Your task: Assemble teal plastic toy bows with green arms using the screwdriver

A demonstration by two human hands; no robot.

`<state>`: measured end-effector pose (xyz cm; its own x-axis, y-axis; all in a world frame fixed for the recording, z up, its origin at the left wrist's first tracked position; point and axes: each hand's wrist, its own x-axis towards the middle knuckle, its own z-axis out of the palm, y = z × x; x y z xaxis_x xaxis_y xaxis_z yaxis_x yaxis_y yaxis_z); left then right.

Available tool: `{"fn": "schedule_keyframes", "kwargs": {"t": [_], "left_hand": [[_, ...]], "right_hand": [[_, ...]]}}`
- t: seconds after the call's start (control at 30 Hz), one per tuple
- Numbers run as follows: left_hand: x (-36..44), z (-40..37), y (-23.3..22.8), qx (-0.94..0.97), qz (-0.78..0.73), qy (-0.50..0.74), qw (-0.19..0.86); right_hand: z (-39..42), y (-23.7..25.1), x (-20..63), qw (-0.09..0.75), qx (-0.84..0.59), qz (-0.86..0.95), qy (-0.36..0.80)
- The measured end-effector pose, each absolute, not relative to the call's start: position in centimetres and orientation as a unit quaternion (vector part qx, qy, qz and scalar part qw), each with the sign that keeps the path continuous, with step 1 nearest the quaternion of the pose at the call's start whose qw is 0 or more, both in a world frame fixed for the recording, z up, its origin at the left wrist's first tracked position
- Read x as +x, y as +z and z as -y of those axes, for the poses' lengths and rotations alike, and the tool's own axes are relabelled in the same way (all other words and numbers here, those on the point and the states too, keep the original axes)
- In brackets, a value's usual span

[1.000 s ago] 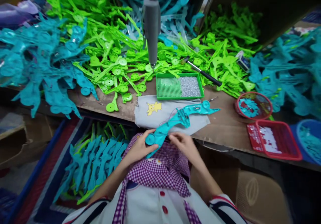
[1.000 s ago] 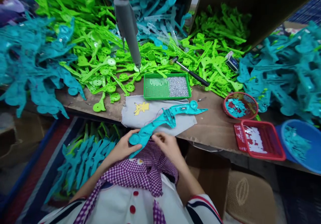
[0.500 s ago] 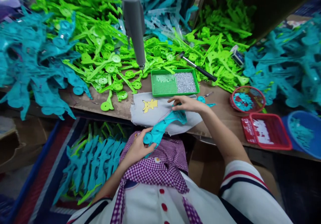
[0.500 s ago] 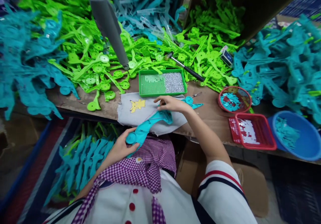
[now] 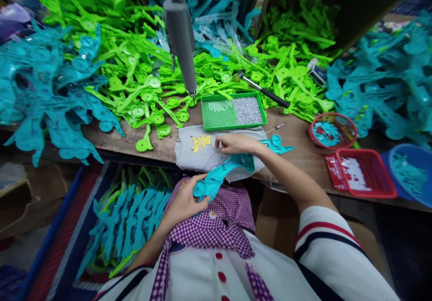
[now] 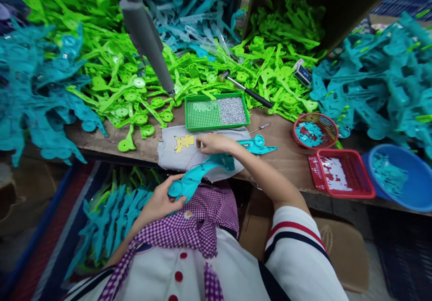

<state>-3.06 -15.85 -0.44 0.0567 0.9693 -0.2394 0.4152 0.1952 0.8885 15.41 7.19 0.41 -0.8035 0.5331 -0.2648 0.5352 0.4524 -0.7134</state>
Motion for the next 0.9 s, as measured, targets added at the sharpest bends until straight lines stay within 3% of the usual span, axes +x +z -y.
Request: {"fn": "schedule_keyframes", "kwargs": {"t": [0.1,0.2,0.4,0.57,0.73,0.9], "left_hand": [[-3.1,15.8,-0.6,0.561,-0.627,0.296,0.452],[-3.8,15.5,-0.8,0.546,-0.637,0.307,0.449],[-6.6,13.7,-1.5,0.52,-0.677,0.29,0.432],[-8.6,11.2,-1.4,0.55,-0.663,0.263,0.435],[-9.1,11.1,0.1,0.595,-0.66,0.224,0.401],[-8.2,13.5,-1.0,0.544,-0.611,0.222,0.531]], "right_hand": [[-7.2,2.4,15.1,-0.073,0.303,-0.778,-0.545],[-7.3,5.1,16.8,-0.212,0.323,-0.672,-0.631],[-4.3,7.9,22.8,-0.534,0.377,-0.597,-0.465],[-1.2,8.3,22.3,-0.722,0.324,-0.505,-0.345],[-1.5,6.4,20.8,-0.738,0.381,-0.446,-0.334],[0.9,-0.6,24.8,-0.708,0.57,-0.333,-0.25]]}}
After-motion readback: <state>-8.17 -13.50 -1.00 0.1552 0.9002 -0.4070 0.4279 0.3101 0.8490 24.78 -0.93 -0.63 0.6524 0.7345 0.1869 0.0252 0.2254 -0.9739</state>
